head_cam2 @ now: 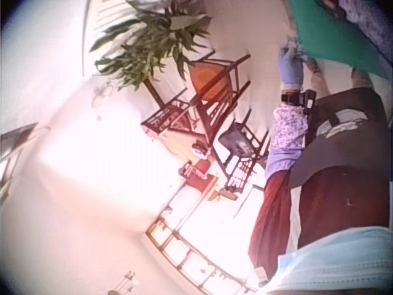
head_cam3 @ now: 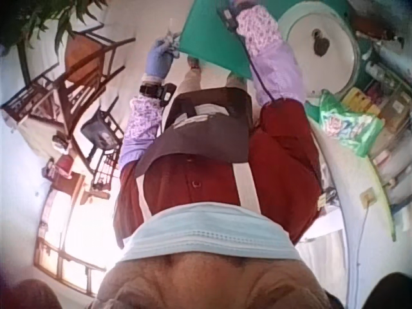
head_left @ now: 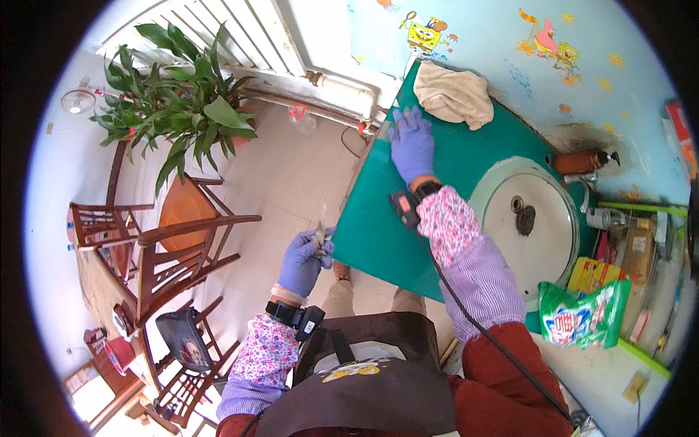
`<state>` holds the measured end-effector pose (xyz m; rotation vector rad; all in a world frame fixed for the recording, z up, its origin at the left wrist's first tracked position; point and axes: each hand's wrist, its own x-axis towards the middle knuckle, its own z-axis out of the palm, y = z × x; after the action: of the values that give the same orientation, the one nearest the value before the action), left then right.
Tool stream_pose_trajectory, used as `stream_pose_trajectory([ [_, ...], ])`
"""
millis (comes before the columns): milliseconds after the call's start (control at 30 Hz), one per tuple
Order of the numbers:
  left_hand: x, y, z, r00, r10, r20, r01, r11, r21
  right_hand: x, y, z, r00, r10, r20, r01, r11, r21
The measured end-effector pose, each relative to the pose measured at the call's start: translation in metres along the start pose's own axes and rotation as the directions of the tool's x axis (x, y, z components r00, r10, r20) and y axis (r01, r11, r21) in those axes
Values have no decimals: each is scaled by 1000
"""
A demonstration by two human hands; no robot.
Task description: The person wipes a wall and a green countertop with a cloth, then moves to a dining table to sort and fold several pieces of fabric from a red basin. The person uses a cloth to wipe surfaces and handles multiple fabric items one at a time.
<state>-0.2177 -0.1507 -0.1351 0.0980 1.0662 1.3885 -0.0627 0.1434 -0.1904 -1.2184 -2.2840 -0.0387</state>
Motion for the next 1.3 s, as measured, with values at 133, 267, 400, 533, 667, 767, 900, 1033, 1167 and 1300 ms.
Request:
stream_pose_trajectory([
  [133, 12, 42, -19, 989, -52, 140, 43, 997, 70, -62, -62, -30, 990, 42, 137, -41, 999, -11],
  [267, 39, 45, -13, 982, -68, 176, 36, 983, 179, -123, -127, -64, 939, 48, 340, -85, 992, 95],
  [400, 73, 26, 20, 973, -171, 154, 119, 946, 301, -172, -136, -94, 928, -125, 351, 114, 992, 52],
  [533, 101, 22, 63, 961, -239, 141, 164, 899, 407, -209, -111, -122, 932, -100, 349, 60, 990, 125],
  [667, 119, 9, 100, 922, -335, 193, 242, 889, 388, -257, -51, -169, 959, 98, 265, -152, 970, 192],
  [767, 148, -5, 131, 893, -404, 196, 264, 825, 500, -292, -4, -206, 952, 221, 212, -247, 964, 101],
  [900, 227, -32, 211, 928, -343, 146, 85, 577, 812, -323, 23, -218, 913, 351, 208, -381, 916, 124],
  [1033, 303, -56, 293, 926, -230, 300, -160, 479, 863, -335, 25, -203, 924, 347, 159, -372, 912, 172],
  [1167, 390, -89, 323, 961, -188, 201, -134, 316, 939, -337, 29, -203, 932, 292, 214, -329, 931, 159],
  [1300, 484, -94, 305, 969, -224, 104, -7, 398, 917, -335, 32, -214, 914, 299, 275, -358, 913, 195],
])
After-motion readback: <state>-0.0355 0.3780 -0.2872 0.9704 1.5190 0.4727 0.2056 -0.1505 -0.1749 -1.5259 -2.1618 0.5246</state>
